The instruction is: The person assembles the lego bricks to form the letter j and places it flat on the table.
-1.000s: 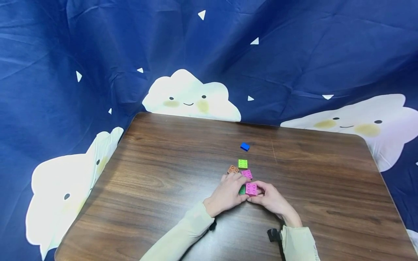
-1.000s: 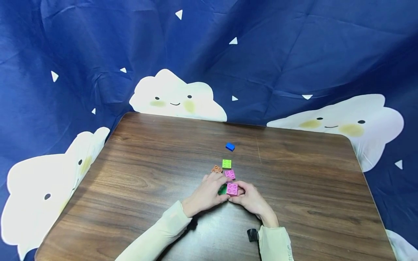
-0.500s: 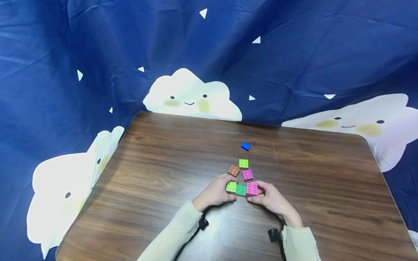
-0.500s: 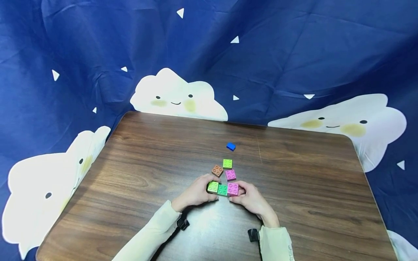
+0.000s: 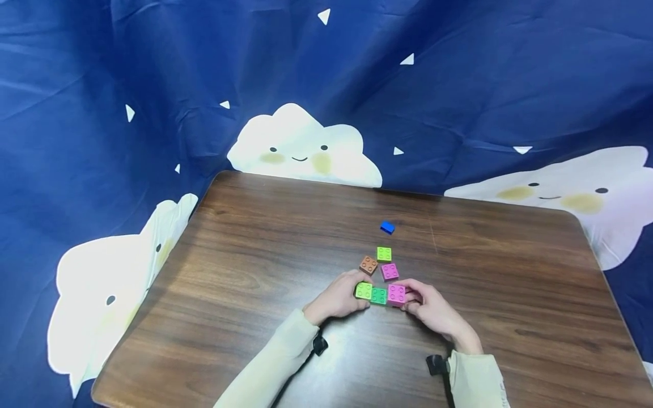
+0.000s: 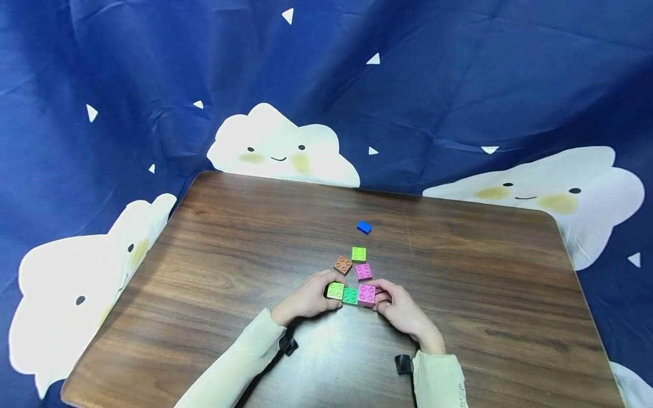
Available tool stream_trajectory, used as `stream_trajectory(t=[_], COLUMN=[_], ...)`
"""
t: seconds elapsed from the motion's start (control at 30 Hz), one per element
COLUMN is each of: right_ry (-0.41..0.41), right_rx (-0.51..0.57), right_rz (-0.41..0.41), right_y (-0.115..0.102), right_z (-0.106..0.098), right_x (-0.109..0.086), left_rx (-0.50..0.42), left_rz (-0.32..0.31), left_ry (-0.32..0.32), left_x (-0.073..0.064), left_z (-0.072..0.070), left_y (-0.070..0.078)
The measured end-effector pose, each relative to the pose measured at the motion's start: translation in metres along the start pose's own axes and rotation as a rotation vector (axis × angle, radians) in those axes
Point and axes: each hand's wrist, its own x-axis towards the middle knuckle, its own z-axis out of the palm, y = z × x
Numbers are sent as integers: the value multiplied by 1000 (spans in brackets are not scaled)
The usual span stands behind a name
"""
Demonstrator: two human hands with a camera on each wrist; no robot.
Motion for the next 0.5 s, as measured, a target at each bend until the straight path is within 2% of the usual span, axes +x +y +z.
stream_trajectory(t=[0.13,0.27,0.37,0.5], right_ry=[18,141,221,233], right_rx=[-46,-173,-221,-235], right_rz=[-11,-16,-58,-111], right_y=[-2,-3,-4,-4], right_z=[-9,-15,-16,-15], right_x=[-1,4,9,19], left_rx=[-23,-60,-73,-83], left_rz=[12,1,-10,-20], left_ry=[-1,-8,-12,-16], left_x=[4,7,8,9], left_z=[1,1,2,1], left_y=[-1,-2,-3,-4])
